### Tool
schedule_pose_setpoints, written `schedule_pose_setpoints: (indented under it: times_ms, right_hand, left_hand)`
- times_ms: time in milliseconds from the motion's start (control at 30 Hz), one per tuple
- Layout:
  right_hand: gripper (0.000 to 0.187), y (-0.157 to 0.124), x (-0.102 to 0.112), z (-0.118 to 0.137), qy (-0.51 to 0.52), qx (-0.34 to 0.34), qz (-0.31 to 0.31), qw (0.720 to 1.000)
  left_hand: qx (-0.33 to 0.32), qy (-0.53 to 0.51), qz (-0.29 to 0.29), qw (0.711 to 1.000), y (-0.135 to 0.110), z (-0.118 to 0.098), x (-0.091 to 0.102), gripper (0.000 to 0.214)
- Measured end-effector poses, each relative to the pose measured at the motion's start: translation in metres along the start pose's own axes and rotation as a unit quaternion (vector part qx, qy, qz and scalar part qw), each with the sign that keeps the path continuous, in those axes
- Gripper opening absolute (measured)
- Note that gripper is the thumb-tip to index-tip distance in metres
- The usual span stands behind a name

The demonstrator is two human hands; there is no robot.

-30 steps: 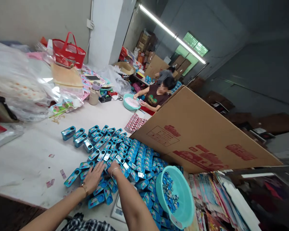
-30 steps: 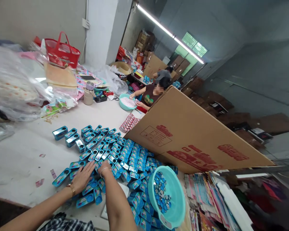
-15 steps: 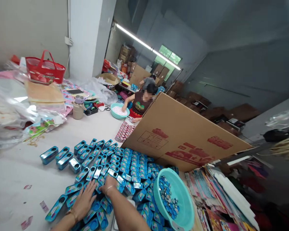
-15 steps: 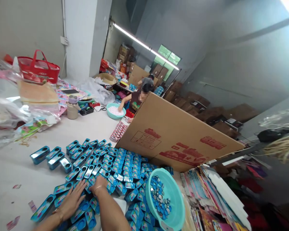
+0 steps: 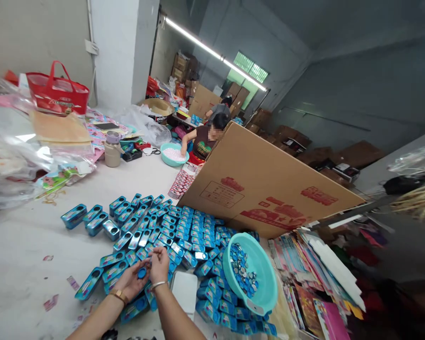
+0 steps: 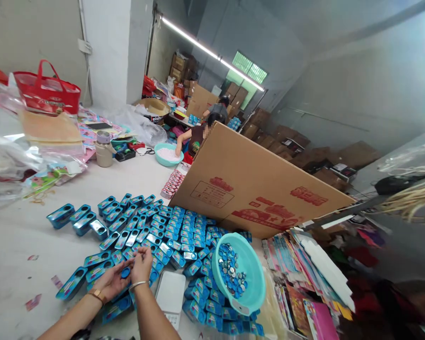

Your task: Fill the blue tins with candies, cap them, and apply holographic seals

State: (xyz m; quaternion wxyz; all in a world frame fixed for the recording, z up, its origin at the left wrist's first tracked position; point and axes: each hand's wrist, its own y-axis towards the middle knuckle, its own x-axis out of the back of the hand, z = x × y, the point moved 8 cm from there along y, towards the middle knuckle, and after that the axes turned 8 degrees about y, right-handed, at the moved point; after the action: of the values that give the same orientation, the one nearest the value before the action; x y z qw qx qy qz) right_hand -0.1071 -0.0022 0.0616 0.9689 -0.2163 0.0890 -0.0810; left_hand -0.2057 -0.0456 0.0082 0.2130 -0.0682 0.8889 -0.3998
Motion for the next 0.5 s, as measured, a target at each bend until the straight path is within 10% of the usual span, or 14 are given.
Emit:
schedule_pose_setpoints:
  times_ms: [200, 500]
  right_hand:
    - [0.016, 0.013, 0.05, -0.016, 0.102, -0.155, -0.067, 0.98]
    - [0.016, 0.021, 0.099, -0.002, -0.019, -0.132, 0.013, 0.991]
  left_hand:
    - [0.041, -0.024, 0.015, 0.999, -0.013, 0.012, 0.006, 0.019]
    - [0.005, 0.04, -0.044, 0.998, -0.007, -0.007, 0.072, 0.031]
